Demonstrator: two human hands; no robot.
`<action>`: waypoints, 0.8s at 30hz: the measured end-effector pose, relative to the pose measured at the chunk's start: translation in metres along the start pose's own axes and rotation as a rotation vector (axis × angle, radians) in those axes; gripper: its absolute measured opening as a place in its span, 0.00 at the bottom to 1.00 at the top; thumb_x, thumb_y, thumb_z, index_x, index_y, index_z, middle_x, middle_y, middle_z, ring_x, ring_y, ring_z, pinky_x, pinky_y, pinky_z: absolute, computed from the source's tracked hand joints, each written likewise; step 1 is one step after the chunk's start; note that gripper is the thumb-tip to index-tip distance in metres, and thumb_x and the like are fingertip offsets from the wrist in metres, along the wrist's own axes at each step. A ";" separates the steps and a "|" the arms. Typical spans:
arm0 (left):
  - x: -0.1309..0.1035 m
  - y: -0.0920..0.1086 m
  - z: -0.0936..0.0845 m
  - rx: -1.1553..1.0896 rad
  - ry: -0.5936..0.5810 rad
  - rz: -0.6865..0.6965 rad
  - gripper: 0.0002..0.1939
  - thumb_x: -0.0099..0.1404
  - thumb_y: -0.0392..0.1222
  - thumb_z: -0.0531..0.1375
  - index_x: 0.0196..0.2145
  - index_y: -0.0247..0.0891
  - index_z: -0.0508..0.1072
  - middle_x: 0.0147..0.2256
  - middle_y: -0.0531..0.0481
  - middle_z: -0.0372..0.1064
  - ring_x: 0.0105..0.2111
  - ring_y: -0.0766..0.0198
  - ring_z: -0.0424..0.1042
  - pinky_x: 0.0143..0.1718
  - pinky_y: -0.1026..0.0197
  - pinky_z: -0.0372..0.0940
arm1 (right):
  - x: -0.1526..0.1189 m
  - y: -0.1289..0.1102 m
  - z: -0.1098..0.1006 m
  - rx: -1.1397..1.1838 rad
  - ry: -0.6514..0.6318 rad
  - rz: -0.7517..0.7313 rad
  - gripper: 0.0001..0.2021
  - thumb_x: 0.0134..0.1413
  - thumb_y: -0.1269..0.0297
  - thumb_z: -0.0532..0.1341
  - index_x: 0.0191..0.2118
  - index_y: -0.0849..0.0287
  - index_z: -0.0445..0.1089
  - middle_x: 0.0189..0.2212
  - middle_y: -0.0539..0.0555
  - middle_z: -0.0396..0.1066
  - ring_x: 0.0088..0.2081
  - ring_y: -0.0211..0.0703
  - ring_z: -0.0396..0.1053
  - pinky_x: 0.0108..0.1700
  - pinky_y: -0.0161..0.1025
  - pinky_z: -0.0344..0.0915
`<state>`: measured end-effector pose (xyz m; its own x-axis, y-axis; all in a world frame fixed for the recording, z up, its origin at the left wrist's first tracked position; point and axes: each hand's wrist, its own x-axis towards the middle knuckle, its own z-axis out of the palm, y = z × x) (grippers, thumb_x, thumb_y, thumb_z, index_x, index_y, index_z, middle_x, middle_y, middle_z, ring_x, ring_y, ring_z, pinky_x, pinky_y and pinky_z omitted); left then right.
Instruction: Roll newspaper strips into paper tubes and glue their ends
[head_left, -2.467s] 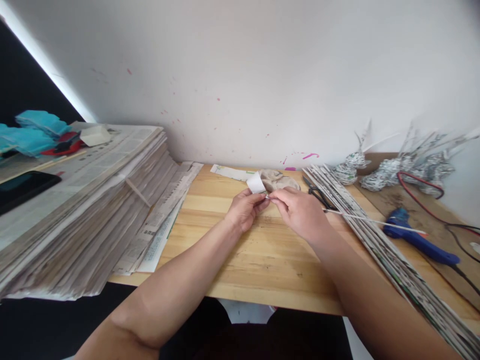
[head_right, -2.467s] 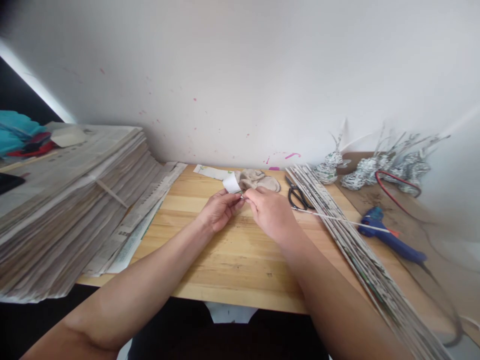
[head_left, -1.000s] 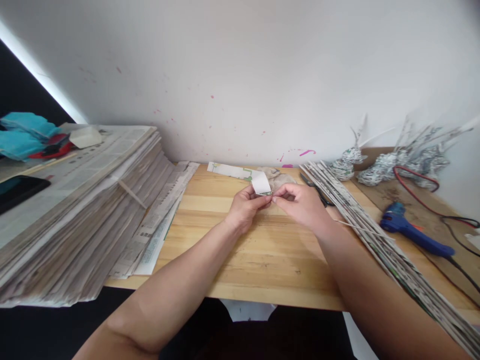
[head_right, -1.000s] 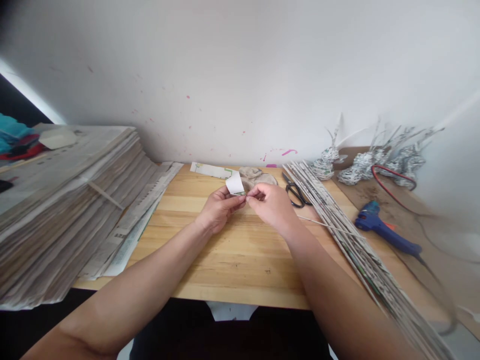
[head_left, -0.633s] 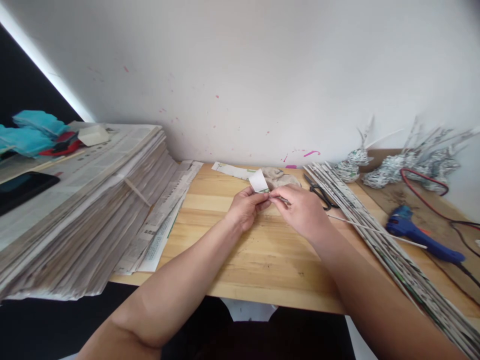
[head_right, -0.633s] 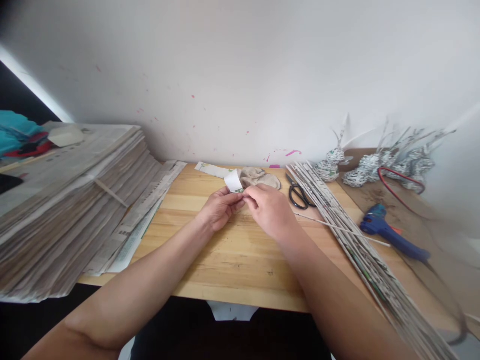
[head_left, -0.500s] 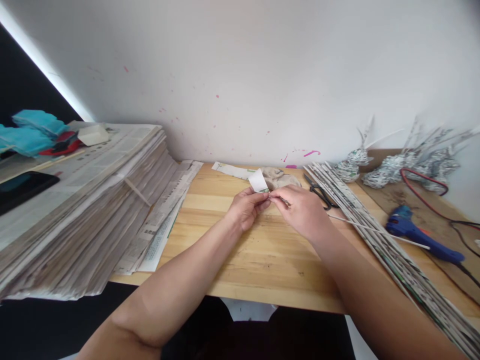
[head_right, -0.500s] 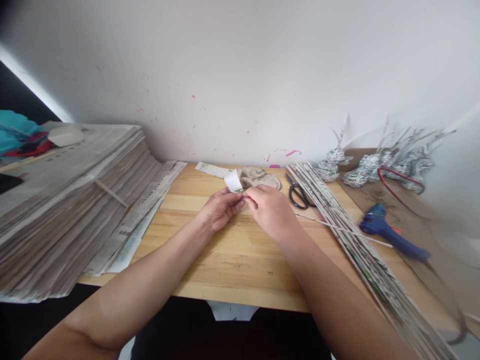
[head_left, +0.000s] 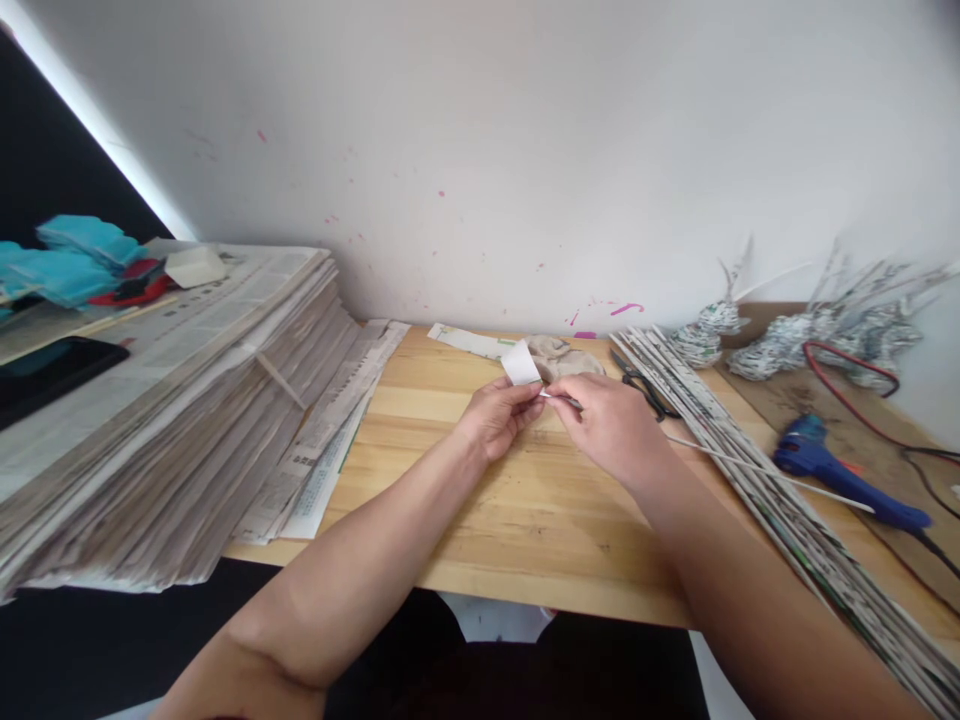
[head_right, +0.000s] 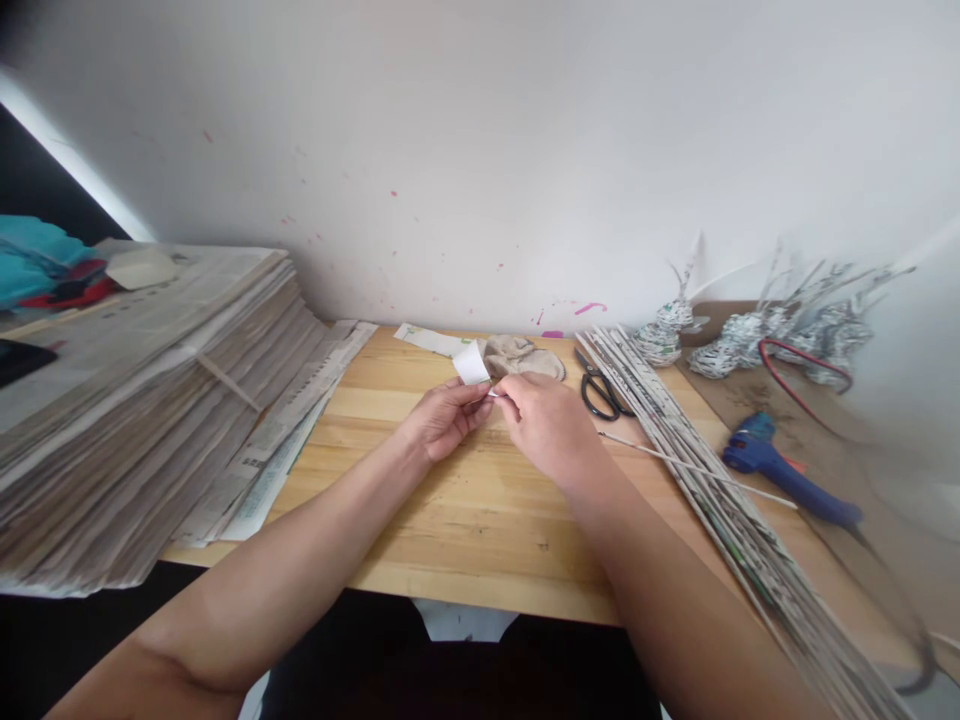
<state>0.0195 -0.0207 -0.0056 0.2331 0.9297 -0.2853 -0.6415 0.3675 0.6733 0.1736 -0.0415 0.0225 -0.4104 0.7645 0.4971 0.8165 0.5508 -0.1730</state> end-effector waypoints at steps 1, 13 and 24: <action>0.000 0.000 0.000 -0.002 0.004 0.002 0.07 0.57 0.24 0.62 0.34 0.29 0.75 0.29 0.48 0.73 0.26 0.71 0.72 0.30 0.70 0.70 | 0.000 -0.001 0.000 -0.006 -0.001 0.004 0.05 0.57 0.70 0.59 0.35 0.58 0.73 0.32 0.54 0.75 0.35 0.44 0.71 0.37 0.37 0.60; 0.000 -0.006 -0.001 0.046 0.027 0.042 0.06 0.56 0.25 0.64 0.33 0.27 0.76 0.30 0.45 0.74 0.26 0.71 0.73 0.30 0.70 0.69 | -0.002 0.000 0.000 0.153 -0.052 0.245 0.05 0.53 0.65 0.60 0.34 0.56 0.74 0.25 0.50 0.74 0.22 0.38 0.65 0.27 0.36 0.55; 0.000 -0.008 0.001 0.057 0.060 0.051 0.10 0.49 0.31 0.70 0.29 0.30 0.73 0.24 0.51 0.70 0.21 0.74 0.68 0.26 0.71 0.65 | 0.000 -0.002 -0.005 0.099 -0.141 0.193 0.09 0.57 0.64 0.57 0.29 0.57 0.72 0.20 0.50 0.70 0.20 0.38 0.61 0.26 0.37 0.48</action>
<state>0.0251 -0.0236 -0.0101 0.1557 0.9445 -0.2893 -0.6081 0.3224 0.7255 0.1740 -0.0440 0.0268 -0.3092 0.8941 0.3241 0.8443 0.4149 -0.3392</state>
